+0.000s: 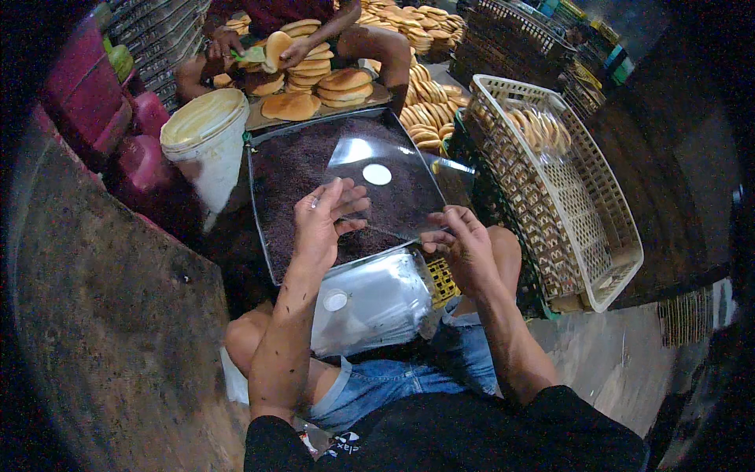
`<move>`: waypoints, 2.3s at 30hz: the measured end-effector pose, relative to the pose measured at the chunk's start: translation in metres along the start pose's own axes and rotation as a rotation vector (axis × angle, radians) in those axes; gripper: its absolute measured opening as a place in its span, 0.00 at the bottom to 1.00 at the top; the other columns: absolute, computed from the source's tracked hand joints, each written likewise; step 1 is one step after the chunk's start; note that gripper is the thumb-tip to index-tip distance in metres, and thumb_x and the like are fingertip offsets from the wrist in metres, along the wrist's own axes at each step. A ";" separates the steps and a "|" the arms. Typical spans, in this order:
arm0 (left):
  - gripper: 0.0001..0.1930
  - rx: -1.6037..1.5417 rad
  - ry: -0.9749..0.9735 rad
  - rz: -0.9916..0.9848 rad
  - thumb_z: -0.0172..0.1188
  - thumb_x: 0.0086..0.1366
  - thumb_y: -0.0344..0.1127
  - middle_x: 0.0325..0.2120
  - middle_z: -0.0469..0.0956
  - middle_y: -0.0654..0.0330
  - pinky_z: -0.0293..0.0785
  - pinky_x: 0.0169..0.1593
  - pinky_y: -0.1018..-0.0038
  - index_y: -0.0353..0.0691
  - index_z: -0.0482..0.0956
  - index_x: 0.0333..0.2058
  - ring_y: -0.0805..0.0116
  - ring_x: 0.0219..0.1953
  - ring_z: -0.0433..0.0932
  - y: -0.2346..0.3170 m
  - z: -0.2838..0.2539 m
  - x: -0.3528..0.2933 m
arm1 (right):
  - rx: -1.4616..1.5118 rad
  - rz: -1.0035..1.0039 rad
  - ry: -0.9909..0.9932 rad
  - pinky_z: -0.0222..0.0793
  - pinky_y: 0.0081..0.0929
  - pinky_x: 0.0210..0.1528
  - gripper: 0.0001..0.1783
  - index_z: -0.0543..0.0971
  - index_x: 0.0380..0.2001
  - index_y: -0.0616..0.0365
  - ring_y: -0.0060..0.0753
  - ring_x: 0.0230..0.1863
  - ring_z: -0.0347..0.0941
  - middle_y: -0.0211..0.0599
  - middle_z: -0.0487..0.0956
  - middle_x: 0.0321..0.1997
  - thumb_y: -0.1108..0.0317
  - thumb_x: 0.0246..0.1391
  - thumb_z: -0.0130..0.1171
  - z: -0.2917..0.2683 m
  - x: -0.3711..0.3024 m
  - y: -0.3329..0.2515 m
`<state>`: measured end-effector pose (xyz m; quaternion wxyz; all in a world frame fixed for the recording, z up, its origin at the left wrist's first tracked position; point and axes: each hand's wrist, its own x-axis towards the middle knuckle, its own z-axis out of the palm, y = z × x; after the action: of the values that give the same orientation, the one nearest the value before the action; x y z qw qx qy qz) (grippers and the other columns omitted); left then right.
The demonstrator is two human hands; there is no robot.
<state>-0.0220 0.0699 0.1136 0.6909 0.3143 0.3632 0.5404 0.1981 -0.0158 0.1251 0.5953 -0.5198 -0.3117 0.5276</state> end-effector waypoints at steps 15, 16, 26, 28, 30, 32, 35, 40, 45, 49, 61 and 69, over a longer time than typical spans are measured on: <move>0.22 -0.442 0.497 0.568 0.50 0.72 0.51 0.39 0.83 0.53 0.81 0.41 0.70 0.35 0.79 0.43 0.64 0.38 0.83 0.090 -0.155 0.064 | -0.090 -0.102 0.009 0.77 0.25 0.33 0.15 0.69 0.50 0.59 0.30 0.32 0.81 0.43 0.79 0.43 0.61 0.67 0.53 0.025 0.082 0.002; 0.22 -0.405 0.457 0.503 0.51 0.72 0.51 0.40 0.83 0.53 0.81 0.41 0.70 0.35 0.78 0.45 0.63 0.38 0.84 0.087 -0.149 0.069 | -0.105 -0.077 0.032 0.77 0.25 0.33 0.15 0.69 0.50 0.59 0.30 0.31 0.80 0.42 0.79 0.43 0.61 0.67 0.53 0.017 0.091 0.011; 0.31 0.206 0.654 0.662 0.45 0.73 0.59 0.50 0.76 0.48 0.82 0.44 0.63 0.30 0.72 0.49 0.56 0.47 0.81 0.065 -0.069 0.088 | -0.254 -0.088 -0.005 0.75 0.24 0.38 0.13 0.73 0.47 0.59 0.28 0.37 0.79 0.39 0.79 0.40 0.62 0.66 0.54 0.023 0.121 0.050; 0.29 0.324 0.721 0.775 0.46 0.73 0.58 0.52 0.75 0.48 0.81 0.47 0.62 0.32 0.73 0.48 0.57 0.49 0.79 0.065 -0.082 0.089 | -0.379 -0.188 0.080 0.74 0.24 0.43 0.13 0.73 0.46 0.60 0.29 0.41 0.78 0.39 0.79 0.40 0.62 0.65 0.55 0.026 0.129 0.054; 0.25 0.064 0.777 0.706 0.48 0.73 0.56 0.46 0.77 0.52 0.80 0.41 0.67 0.35 0.75 0.45 0.63 0.40 0.80 0.069 -0.084 0.084 | -0.476 -0.308 0.180 0.68 0.33 0.56 0.28 0.67 0.55 0.62 0.39 0.53 0.72 0.46 0.74 0.51 0.61 0.58 0.64 0.030 0.142 0.062; 0.21 -0.170 0.559 0.670 0.48 0.73 0.53 0.37 0.77 0.57 0.77 0.36 0.69 0.38 0.74 0.45 0.67 0.33 0.78 0.064 -0.119 0.075 | -0.437 -0.379 0.264 0.62 0.33 0.62 0.35 0.62 0.59 0.62 0.41 0.56 0.70 0.48 0.71 0.55 0.60 0.55 0.67 0.055 0.151 0.073; 0.13 -0.452 0.166 0.575 0.49 0.73 0.46 0.20 0.65 0.68 0.64 0.25 0.72 0.43 0.72 0.44 0.73 0.22 0.64 0.048 -0.195 0.062 | -0.641 -0.426 0.280 0.55 0.40 0.68 0.51 0.56 0.63 0.67 0.49 0.65 0.62 0.57 0.64 0.63 0.50 0.47 0.73 0.081 0.189 0.107; 0.24 -0.342 0.778 0.465 0.48 0.72 0.59 0.38 0.81 0.54 0.76 0.32 0.73 0.41 0.72 0.44 0.65 0.27 0.77 0.077 -0.135 0.047 | -1.084 -0.185 0.385 0.44 0.59 0.71 0.55 0.60 0.62 0.67 0.57 0.71 0.52 0.56 0.60 0.68 0.36 0.45 0.67 0.154 0.216 0.121; 0.28 -0.251 0.684 0.486 0.50 0.69 0.63 0.42 0.79 0.53 0.82 0.42 0.60 0.38 0.70 0.39 0.59 0.49 0.80 0.076 -0.121 0.040 | -1.357 -0.256 0.435 0.53 0.57 0.63 0.33 0.80 0.44 0.62 0.48 0.62 0.62 0.47 0.73 0.55 0.43 0.47 0.68 0.131 0.252 0.135; 0.30 -0.164 0.758 0.608 0.52 0.68 0.63 0.36 0.77 0.55 0.84 0.40 0.61 0.34 0.70 0.40 0.63 0.39 0.80 0.077 -0.120 0.036 | -0.629 -0.136 -0.043 0.65 0.22 0.41 0.21 0.82 0.40 0.64 0.20 0.37 0.71 0.30 0.80 0.33 0.54 0.56 0.64 0.082 0.215 0.077; 0.36 0.119 0.348 0.428 0.39 0.73 0.62 0.45 0.77 0.46 0.85 0.40 0.63 0.27 0.68 0.55 0.57 0.44 0.80 0.033 -0.065 0.045 | -0.220 -0.064 -0.281 0.71 0.32 0.57 0.28 0.69 0.59 0.67 0.35 0.53 0.76 0.47 0.78 0.53 0.67 0.56 0.57 0.027 0.092 -0.058; 0.29 -0.017 0.052 0.246 0.58 0.69 0.41 0.56 0.72 0.50 0.84 0.45 0.57 0.38 0.59 0.64 0.58 0.56 0.75 -0.020 0.001 0.027 | -0.309 -0.212 -0.249 0.68 0.29 0.57 0.25 0.71 0.57 0.62 0.29 0.54 0.73 0.40 0.76 0.53 0.61 0.60 0.61 0.049 0.073 -0.043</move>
<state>-0.0070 0.0915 0.0933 0.6124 0.3365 0.3349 0.6320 0.1846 0.0718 0.1659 0.5177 -0.5002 -0.5127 0.4680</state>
